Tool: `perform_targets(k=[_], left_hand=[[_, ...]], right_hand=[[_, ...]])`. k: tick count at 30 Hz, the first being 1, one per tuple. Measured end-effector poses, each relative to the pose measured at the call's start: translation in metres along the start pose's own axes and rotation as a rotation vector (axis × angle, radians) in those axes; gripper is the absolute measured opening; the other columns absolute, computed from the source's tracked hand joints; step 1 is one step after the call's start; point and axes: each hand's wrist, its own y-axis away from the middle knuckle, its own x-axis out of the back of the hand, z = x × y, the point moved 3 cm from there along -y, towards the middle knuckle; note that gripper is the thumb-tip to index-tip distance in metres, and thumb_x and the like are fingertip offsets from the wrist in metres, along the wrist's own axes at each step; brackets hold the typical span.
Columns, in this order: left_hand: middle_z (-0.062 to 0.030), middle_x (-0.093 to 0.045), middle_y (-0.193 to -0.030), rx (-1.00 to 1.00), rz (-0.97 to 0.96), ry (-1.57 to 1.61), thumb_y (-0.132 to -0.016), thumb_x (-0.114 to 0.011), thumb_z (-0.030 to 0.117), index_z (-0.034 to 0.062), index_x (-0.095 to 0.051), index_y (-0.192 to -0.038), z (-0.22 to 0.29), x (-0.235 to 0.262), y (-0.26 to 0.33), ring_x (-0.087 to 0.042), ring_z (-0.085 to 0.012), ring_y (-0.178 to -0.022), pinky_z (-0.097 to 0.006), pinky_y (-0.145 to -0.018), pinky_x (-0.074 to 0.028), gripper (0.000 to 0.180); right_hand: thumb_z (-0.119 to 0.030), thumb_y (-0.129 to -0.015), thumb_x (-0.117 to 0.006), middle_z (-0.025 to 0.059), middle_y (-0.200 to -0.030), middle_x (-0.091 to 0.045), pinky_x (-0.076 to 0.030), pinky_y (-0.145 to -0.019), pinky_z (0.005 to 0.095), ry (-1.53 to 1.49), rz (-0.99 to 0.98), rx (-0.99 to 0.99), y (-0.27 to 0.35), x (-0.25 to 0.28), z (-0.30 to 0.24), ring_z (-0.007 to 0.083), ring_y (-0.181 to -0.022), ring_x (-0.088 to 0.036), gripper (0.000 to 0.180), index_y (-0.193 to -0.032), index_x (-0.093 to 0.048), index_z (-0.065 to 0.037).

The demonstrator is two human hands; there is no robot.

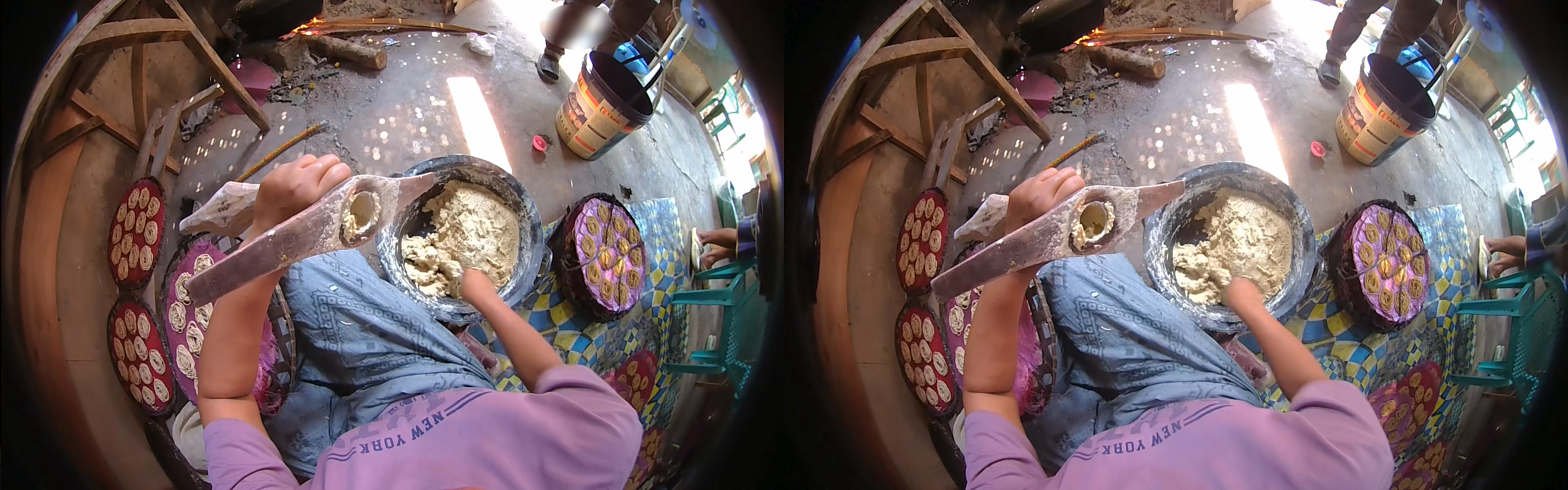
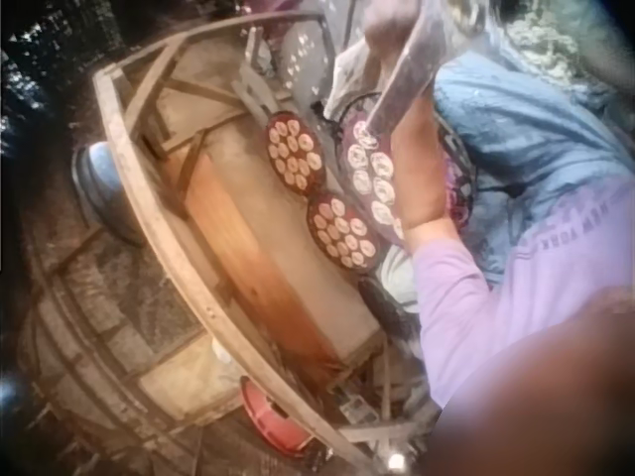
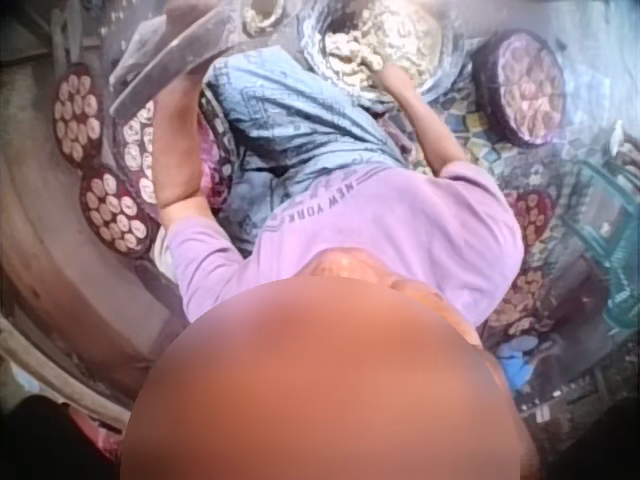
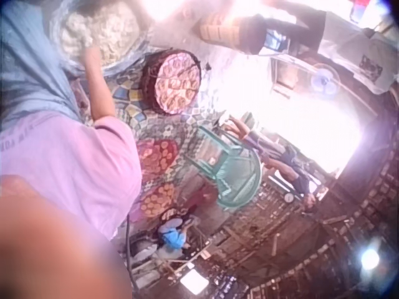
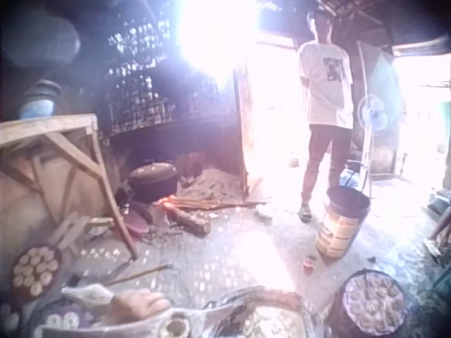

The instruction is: The person scoops dough from a bowl and loads it into a piping bag, then pipes spiral-shaped dough onto round trays. The person repeats this process across multiple trays, occasionally adjusting the bag and refilling it.

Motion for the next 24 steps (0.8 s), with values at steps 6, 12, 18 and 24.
perform_targets(k=[6,12,18,24], left_hand=[[-0.0041,-0.056,-0.080,-0.031,0.062,0.009,-0.070,-0.066,0.023,0.0120,-0.055,-0.087,0.002,-0.002,0.001,-0.060,-0.0217,-0.073,-0.033,-0.060,-0.050,0.023],[-0.0078,-0.057,-0.082,-0.004,-0.003,0.021,-0.069,-0.067,0.019,0.0086,-0.055,-0.086,-0.001,-0.002,0.004,-0.061,-0.0261,-0.076,-0.036,-0.064,-0.051,0.024],[-0.0078,-0.057,-0.082,-0.002,-0.027,0.008,-0.068,-0.068,0.019,0.0086,-0.055,-0.087,0.002,0.001,0.007,-0.060,-0.0263,-0.076,-0.036,-0.064,-0.050,0.025],[-0.0090,-0.057,-0.083,0.012,0.019,0.029,-0.069,-0.067,0.019,0.0083,-0.054,-0.089,0.003,0.007,0.004,-0.060,-0.0272,-0.077,-0.037,-0.064,-0.050,0.026]], right_hand=[[-0.014,-0.084,-0.053,0.0283,-0.095,-0.065,-0.050,-0.081,0.0492,-0.115,0.026,0.205,-0.019,-0.031,-0.059,0.0421,-0.094,-0.064,0.026,-0.099,-0.064,0.004],[-0.012,-0.081,-0.054,0.0257,-0.097,-0.067,-0.054,-0.079,0.0463,0.247,-0.213,0.190,0.036,-0.004,-0.003,0.0375,-0.091,-0.067,0.026,-0.095,-0.065,0.007],[-0.006,-0.076,-0.053,0.0182,-0.073,-0.067,-0.051,-0.056,0.0387,-0.030,-0.578,0.103,0.008,-0.039,-0.022,0.0270,-0.068,-0.067,0.018,-0.075,-0.068,0.002],[-0.003,-0.092,-0.045,0.0096,-0.064,-0.057,-0.051,-0.044,0.0305,-1.019,-0.842,-0.186,-0.038,-0.045,-0.089,0.0174,-0.051,-0.056,0.018,-0.079,-0.054,0.003]])
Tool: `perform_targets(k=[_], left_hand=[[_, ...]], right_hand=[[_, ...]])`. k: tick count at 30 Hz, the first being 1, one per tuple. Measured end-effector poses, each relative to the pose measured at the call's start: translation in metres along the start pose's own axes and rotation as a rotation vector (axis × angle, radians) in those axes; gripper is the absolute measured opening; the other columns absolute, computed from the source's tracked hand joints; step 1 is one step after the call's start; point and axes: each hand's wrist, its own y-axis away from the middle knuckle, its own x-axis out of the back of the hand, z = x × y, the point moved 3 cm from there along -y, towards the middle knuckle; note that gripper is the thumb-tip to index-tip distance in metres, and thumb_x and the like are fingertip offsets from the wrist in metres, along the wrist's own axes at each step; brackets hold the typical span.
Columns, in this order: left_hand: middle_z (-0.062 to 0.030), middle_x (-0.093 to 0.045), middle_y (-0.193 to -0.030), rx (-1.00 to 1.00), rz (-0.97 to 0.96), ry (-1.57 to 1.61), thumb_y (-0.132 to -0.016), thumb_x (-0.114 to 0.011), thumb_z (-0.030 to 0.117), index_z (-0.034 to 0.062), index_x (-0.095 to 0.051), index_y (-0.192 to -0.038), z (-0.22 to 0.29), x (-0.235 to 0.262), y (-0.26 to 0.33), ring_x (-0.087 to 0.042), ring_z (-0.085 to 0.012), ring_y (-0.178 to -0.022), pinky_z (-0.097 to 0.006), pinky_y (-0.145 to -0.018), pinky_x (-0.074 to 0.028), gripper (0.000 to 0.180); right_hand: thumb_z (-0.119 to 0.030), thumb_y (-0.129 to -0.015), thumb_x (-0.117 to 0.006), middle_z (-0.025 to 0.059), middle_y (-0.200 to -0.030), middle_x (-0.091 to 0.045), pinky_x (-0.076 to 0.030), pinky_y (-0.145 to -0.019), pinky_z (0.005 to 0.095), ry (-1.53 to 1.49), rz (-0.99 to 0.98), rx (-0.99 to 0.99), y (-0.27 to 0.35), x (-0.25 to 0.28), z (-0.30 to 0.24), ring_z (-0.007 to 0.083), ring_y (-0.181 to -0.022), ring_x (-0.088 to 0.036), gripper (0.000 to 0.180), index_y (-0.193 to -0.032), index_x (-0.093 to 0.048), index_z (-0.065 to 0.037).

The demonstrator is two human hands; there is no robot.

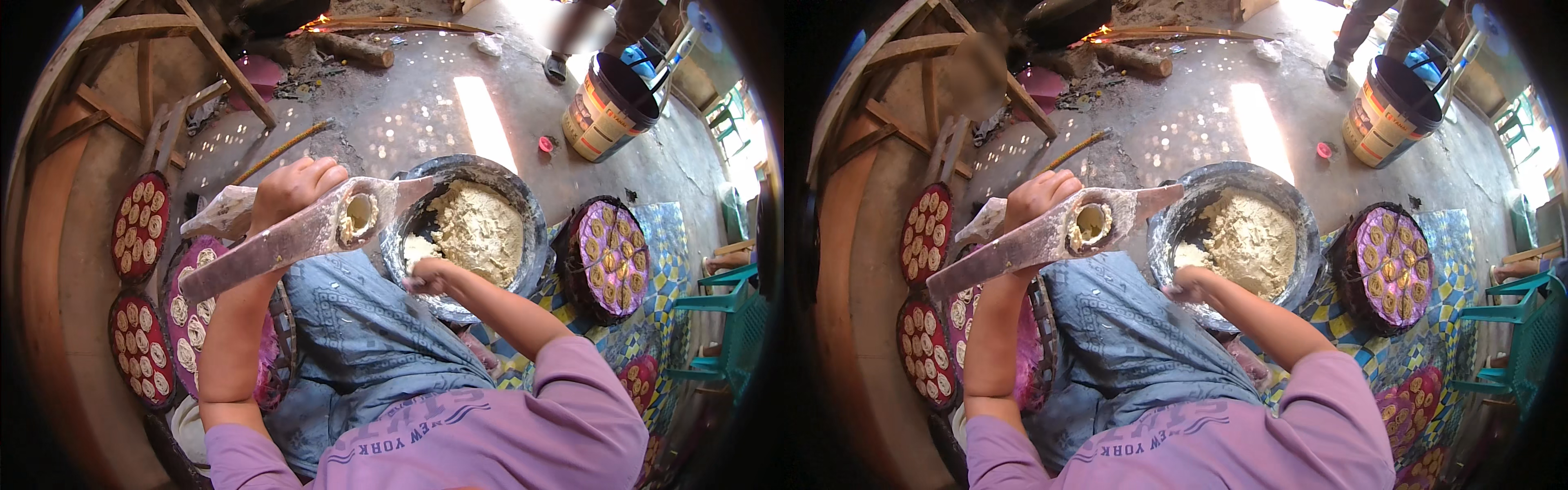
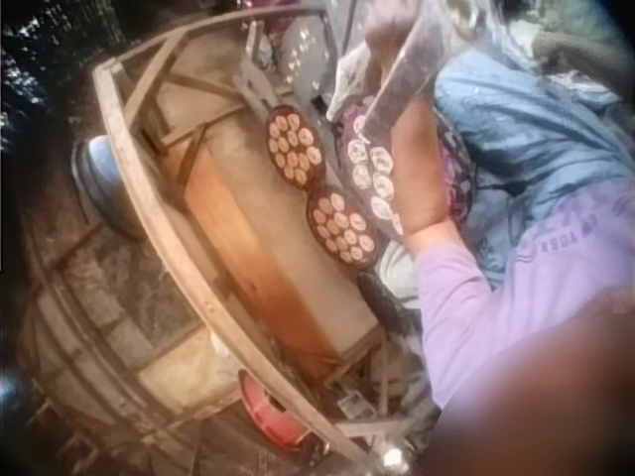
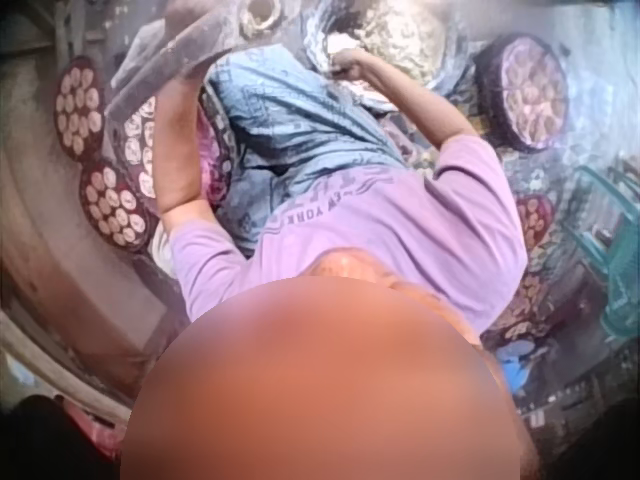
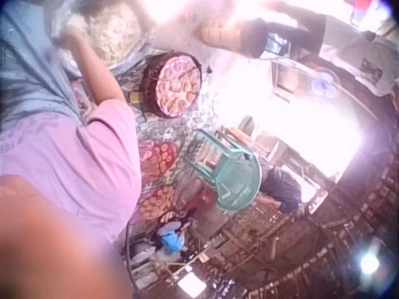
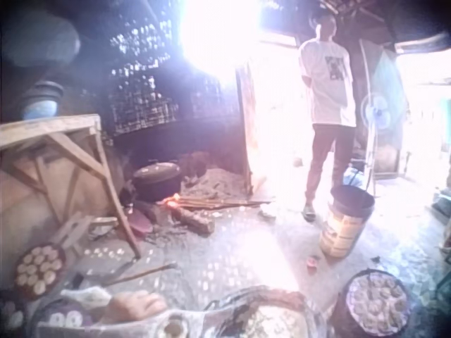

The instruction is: The person scoops dough from a bowl and loads it into a piping bag, then pipes spiral-shaped dough onto round trays. The person repeats this process across multiple trays, occasionally adjusting the bag and refilling it.

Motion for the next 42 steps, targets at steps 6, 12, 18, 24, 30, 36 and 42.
perform_targets(k=[6,12,18,24,30,36,42], left_hand=[[-0.0031,-0.057,-0.080,-0.029,0.001,-0.043,-0.071,-0.066,0.023,0.0129,-0.055,-0.087,0.001,0.007,-0.002,-0.061,-0.0205,-0.074,-0.033,-0.060,-0.050,0.021],[-0.0029,-0.055,-0.077,0.001,0.043,-0.095,-0.071,-0.067,0.022,0.0133,-0.055,-0.084,-0.005,0.012,0.008,-0.060,-0.0205,-0.072,-0.032,-0.058,-0.050,0.020],[-0.0033,-0.055,-0.077,0.028,0.011,-0.064,-0.070,-0.067,0.021,0.0130,-0.055,-0.084,-0.011,0.008,0.014,-0.059,-0.0210,-0.070,-0.033,-0.057,-0.050,0.020],[-0.0044,-0.055,-0.078,-0.006,0.016,0.002,-0.071,-0.066,0.021,0.0117,-0.053,-0.086,-0.004,0.002,0.005,-0.060,-0.0227,-0.074,-0.034,-0.060,-0.050,0.022],[-0.0047,-0.054,-0.078,-0.039,0.035,0.059,-0.071,-0.064,0.022,0.0124,-0.053,-0.085,0.008,-0.008,-0.009,-0.060,-0.0228,-0.074,-0.033,-0.061,-0.050,0.020],[-0.0097,-0.056,-0.082,-0.011,-0.024,0.011,-0.070,-0.067,0.018,0.0079,-0.054,-0.086,0.001,0.003,0.005,-0.060,-0.0280,-0.076,-0.038,-0.063,-0.049,0.023],[-0.0097,-0.058,-0.084,0.029,-0.008,0.021,-0.072,-0.067,0.018,0.0075,-0.054,-0.087,0.000,0.003,0.009,-0.060,-0.0282,-0.076,-0.038,-0.064,-0.050,0.023]], right_hand=[[0.000,-0.090,-0.040,0.0066,-0.067,-0.057,-0.051,-0.048,0.0301,-0.309,-0.030,0.097,-0.082,0.018,-0.095,0.0174,-0.058,-0.059,0.013,-0.088,-0.052,0.002],[-0.012,-0.073,-0.067,0.0168,-0.079,-0.069,-0.053,-0.067,0.0390,1.524,0.013,0.332,-0.027,0.028,-0.031,0.0252,-0.074,-0.067,0.019,-0.083,-0.065,0.004],[-0.017,-0.088,-0.051,0.0260,-0.095,-0.066,-0.052,-0.077,0.0466,1.420,0.417,0.042,0.073,0.072,0.058,0.0409,-0.088,-0.065,0.031,-0.109,-0.058,0.004],[-0.020,-0.087,-0.052,0.0254,-0.100,-0.066,-0.053,-0.081,0.0468,1.053,0.813,0.263,0.019,0.051,0.039,0.0399,-0.094,-0.065,0.030,-0.105,-0.059,0.003],[-0.011,-0.081,-0.051,0.0296,-0.095,-0.065,-0.052,-0.079,0.0479,1.098,0.630,0.410,0.034,0.030,0.036,0.0424,-0.092,-0.065,0.025,-0.099,-0.062,0.002],[-0.013,-0.081,-0.052,0.0209,-0.092,-0.069,-0.055,-0.073,0.0454,1.486,0.592,0.153,0.107,0.045,0.057,0.0358,-0.087,-0.069,0.023,-0.090,-0.070,-0.001],[-0.018,-0.084,-0.050,0.0226,-0.099,-0.068,-0.054,-0.079,0.0442,1.362,0.567,0.137,0.048,0.022,0.025,0.0368,-0.093,-0.068,0.029,-0.096,-0.070,0.000]])
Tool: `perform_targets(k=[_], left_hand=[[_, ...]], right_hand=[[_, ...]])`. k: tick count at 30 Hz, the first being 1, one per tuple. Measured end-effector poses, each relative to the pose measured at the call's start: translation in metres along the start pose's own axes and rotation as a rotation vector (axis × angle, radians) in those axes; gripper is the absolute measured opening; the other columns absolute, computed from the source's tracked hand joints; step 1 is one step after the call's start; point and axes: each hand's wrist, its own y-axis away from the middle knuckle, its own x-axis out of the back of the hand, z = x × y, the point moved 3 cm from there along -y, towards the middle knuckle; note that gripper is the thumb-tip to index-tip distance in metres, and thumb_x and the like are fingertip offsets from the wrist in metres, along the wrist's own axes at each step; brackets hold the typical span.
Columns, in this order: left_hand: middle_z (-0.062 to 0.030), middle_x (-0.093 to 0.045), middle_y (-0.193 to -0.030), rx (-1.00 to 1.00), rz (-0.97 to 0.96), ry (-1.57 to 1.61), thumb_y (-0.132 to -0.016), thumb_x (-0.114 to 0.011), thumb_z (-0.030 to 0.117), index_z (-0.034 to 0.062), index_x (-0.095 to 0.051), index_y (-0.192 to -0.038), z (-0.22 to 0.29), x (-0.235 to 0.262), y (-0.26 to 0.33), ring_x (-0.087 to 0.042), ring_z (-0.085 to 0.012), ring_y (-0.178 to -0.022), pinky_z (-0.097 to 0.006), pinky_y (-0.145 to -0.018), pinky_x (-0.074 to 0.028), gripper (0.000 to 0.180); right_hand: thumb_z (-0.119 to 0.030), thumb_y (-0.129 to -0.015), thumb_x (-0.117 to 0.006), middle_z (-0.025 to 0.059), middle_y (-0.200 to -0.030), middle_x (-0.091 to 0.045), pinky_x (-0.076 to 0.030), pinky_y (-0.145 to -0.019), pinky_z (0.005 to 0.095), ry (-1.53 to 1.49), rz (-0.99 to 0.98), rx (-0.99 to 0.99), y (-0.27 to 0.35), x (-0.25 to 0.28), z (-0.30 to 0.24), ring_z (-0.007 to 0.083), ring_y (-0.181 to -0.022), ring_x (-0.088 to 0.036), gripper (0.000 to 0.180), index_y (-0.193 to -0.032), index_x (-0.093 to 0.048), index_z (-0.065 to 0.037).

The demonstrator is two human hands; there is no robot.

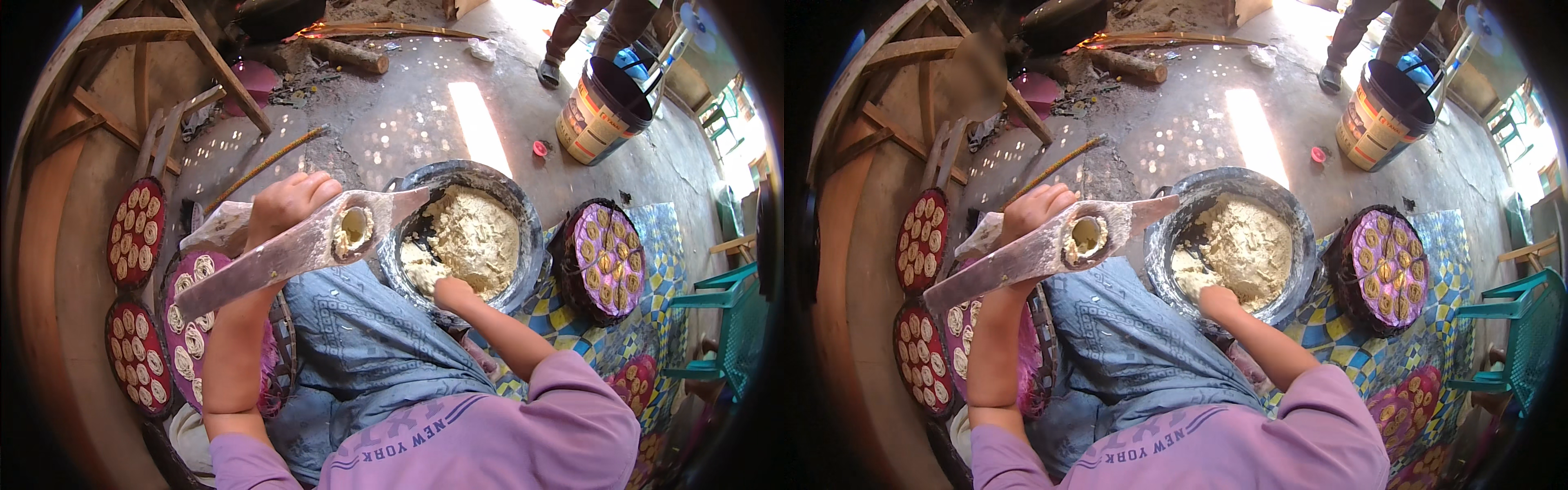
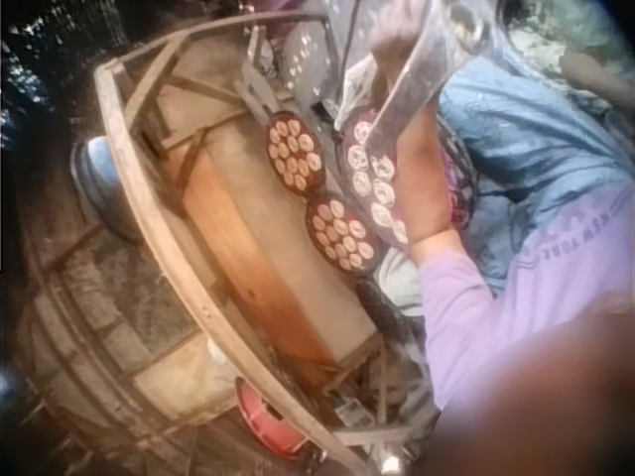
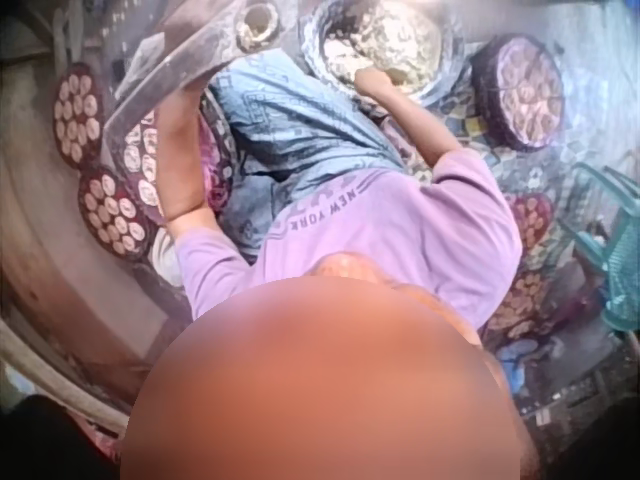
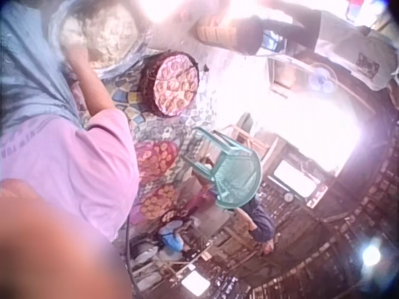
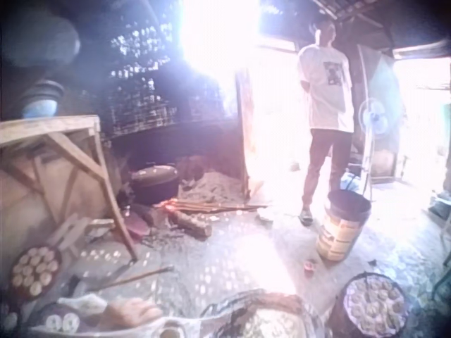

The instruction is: The person scoops dough from a bowl and loads it into a piping bag, then pipes spiral-shaped dough onto round trays. The person repeats this process across multiple trays, occasionally adjusting the bag and refilling it.

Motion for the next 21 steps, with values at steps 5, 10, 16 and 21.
perform_targets(k=[5,10,16,21], left_hand=[[-0.0050,-0.056,-0.079,-0.036,0.015,0.060,-0.073,-0.064,0.024,0.0116,-0.055,-0.086,0.008,-0.007,-0.011,-0.060,-0.0229,-0.075,-0.035,-0.061,-0.050,0.020],[-0.0054,-0.056,-0.079,-0.084,0.036,0.035,-0.073,-0.064,0.023,0.0114,-0.054,-0.086,0.014,0.000,-0.016,-0.061,-0.0232,-0.075,-0.035,-0.062,-0.050,0.020],[-0.0038,-0.055,-0.078,-0.036,0.052,-0.037,-0.073,-0.065,0.023,0.0129,-0.054,-0.086,0.010,0.010,-0.005,-0.060,-0.0211,-0.073,-0.034,-0.060,-0.050,0.020],[-0.0045,-0.056,-0.078,-0.037,0.002,-0.013,-0.073,-0.064,0.024,0.0119,-0.054,-0.085,0.006,-0.003,-0.001,-0.061,-0.0228,-0.073,-0.035,-0.061,-0.050,0.020]], right_hand=[[-0.015,-0.084,-0.050,0.0231,-0.100,-0.068,-0.055,-0.080,0.0432,-0.243,0.309,-0.182,-0.062,0.031,-0.008,0.0350,-0.094,-0.068,0.027,-0.095,-0.069,0.001],[-0.011,-0.083,-0.050,0.0227,-0.089,-0.068,-0.055,-0.076,0.0451,-0.066,0.095,0.058,-0.040,0.003,-0.004,0.0374,-0.086,-0.068,0.022,-0.095,-0.064,0.003],[-0.011,-0.083,-0.052,0.0238,-0.100,-0.068,-0.055,-0.080,0.0448,0.046,0.107,-0.116,0.049,0.006,0.060,0.0353,-0.094,-0.068,0.024,-0.093,-0.070,0.000],[-0.017,-0.088,-0.049,0.0222,-0.099,-0.068,-0.053,-0.080,0.0453,-0.120,0.184,-0.167,-0.010,-0.001,0.032,0.0360,-0.092,-0.067,0.026,-0.097,-0.065,0.000]])
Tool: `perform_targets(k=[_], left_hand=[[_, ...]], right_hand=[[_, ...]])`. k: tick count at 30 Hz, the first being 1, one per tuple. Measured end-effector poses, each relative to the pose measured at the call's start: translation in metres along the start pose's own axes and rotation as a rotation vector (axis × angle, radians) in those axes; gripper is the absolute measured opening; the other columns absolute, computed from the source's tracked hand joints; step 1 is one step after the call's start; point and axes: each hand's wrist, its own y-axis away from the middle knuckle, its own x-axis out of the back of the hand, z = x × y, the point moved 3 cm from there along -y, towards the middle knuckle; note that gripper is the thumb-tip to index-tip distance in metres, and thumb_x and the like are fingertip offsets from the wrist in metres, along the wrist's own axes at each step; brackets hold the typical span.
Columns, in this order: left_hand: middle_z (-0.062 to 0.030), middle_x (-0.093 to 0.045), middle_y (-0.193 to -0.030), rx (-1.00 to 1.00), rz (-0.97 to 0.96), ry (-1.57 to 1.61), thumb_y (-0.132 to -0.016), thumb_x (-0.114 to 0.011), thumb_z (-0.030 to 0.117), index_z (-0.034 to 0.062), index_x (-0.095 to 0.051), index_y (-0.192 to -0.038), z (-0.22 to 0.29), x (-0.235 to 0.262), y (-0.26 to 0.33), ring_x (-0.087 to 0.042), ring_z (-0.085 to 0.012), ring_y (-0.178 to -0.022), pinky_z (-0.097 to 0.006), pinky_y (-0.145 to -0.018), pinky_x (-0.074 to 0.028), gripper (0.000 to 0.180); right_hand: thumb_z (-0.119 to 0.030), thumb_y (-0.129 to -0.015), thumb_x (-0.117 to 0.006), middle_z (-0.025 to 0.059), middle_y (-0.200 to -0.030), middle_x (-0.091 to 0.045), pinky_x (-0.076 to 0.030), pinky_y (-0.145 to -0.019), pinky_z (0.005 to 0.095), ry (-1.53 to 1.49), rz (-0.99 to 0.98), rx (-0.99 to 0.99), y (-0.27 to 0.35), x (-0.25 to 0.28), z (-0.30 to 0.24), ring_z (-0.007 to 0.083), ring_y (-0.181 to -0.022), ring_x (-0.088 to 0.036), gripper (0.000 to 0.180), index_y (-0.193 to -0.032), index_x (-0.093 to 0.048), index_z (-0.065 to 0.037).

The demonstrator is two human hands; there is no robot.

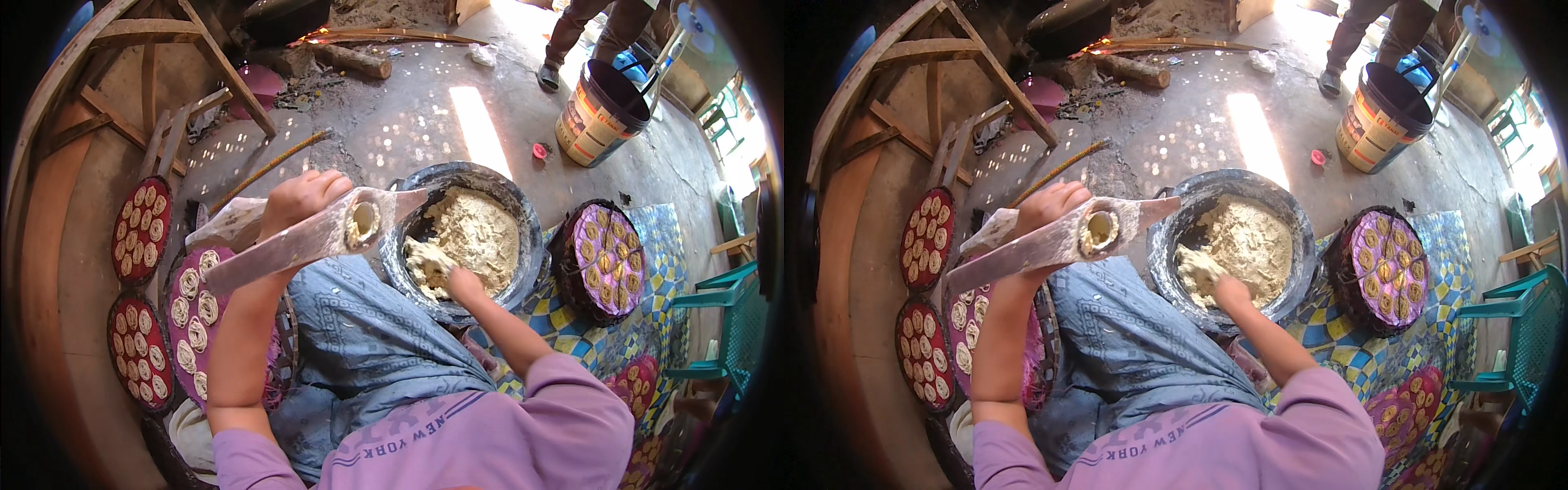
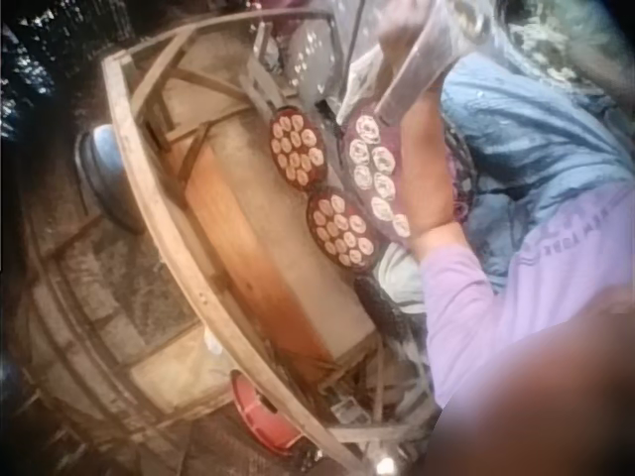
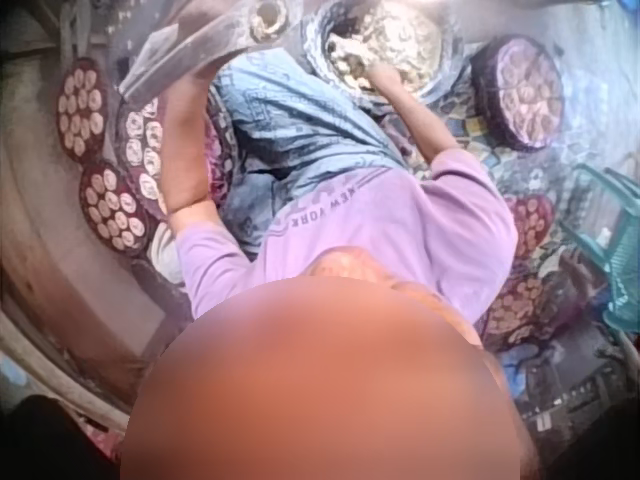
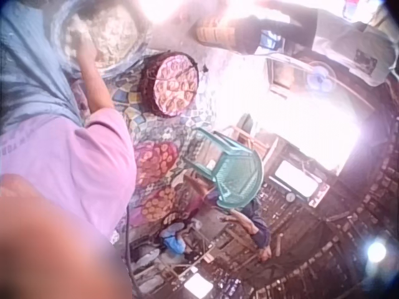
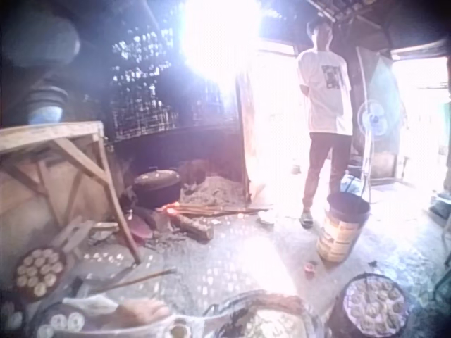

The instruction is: The person scoops dough from a bowl and loads it into a piping bag, then pipes spiral-shaped dough onto round trays. The person repeats this process across multiple trays, occasionally adjusting the bag and refilling it.

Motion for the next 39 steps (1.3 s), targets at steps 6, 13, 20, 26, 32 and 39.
perform_targets(k=[6,13,20,26,32,39], left_hand=[[-0.0069,-0.055,-0.079,-0.017,-0.062,0.087,-0.077,-0.061,0.026,0.0109,-0.053,-0.087,0.007,-0.034,-0.016,-0.060,-0.0259,-0.074,-0.037,-0.062,-0.051,0.019],[-0.0063,-0.055,-0.079,-0.053,-0.080,0.079,-0.076,-0.062,0.027,0.0114,-0.053,-0.087,0.005,-0.037,-0.026,-0.060,-0.0250,-0.074,-0.036,-0.062,-0.050,0.021],[-0.0047,-0.055,-0.080,-0.047,-0.078,0.083,-0.076,-0.062,0.026,0.0125,-0.055,-0.090,0.008,-0.032,-0.023,-0.060,-0.0234,-0.076,-0.035,-0.063,-0.050,0.021],[-0.0038,-0.056,-0.080,-0.018,-0.083,0.004,-0.076,-0.061,0.025,0.0129,-0.056,-0.089,0.001,-0.021,-0.016,-0.060,-0.0218,-0.075,-0.034,-0.062,-0.050,0.019],[-0.0046,-0.055,-0.078,-0.032,-0.056,0.047,-0.075,-0.062,0.024,0.0121,-0.056,-0.088,0.000,-0.017,-0.014,-0.060,-0.0230,-0.074,-0.035,-0.063,-0.050,0.019],[-0.0042,-0.055,-0.078,-0.028,-0.069,0.090,-0.075,-0.061,0.024,0.0126,-0.055,-0.089,0.002,-0.026,-0.017,-0.060,-0.0228,-0.074,-0.035,-0.063,-0.051,0.019]], right_hand=[[-0.010,-0.084,-0.048,0.0268,-0.089,-0.066,-0.053,-0.073,0.0489,-0.035,0.079,0.287,0.010,-0.018,-0.032,0.0399,-0.083,-0.067,0.024,-0.100,-0.060,0.003],[-0.010,-0.083,-0.052,0.0194,-0.085,-0.069,-0.057,-0.068,0.0430,0.194,-0.024,0.272,0.045,0.029,0.031,0.0341,-0.078,-0.070,0.024,-0.098,-0.064,0.004],[-0.007,-0.084,-0.050,0.0178,-0.077,-0.069,-0.056,-0.059,0.0406,0.208,0.127,0.363,0.032,-0.017,-0.033,0.0314,-0.070,-0.070,0.023,-0.100,-0.059,0.006],[-0.012,-0.085,-0.050,0.0180,-0.078,-0.068,-0.055,-0.061,0.0448,0.297,0.068,0.344,0.038,0.040,0.042,0.0340,-0.072,-0.068,0.019,-0.091,-0.065,-0.002],[-0.010,-0.092,-0.043,0.0181,-0.071,-0.067,-0.054,-0.056,0.0456,0.279,0.098,0.200,-0.011,-0.018,-0.032,0.0308,-0.062,-0.067,0.036,-0.121,-0.050,0.010],[-0.008,-0.087,-0.045,0.0177,-0.077,-0.068,-0.053,-0.057,0.0440,0.214,-0.036,0.409,0.071,0.012,0.001,0.0324,-0.070,-0.068,0.029,-0.110,-0.057,0.005]])
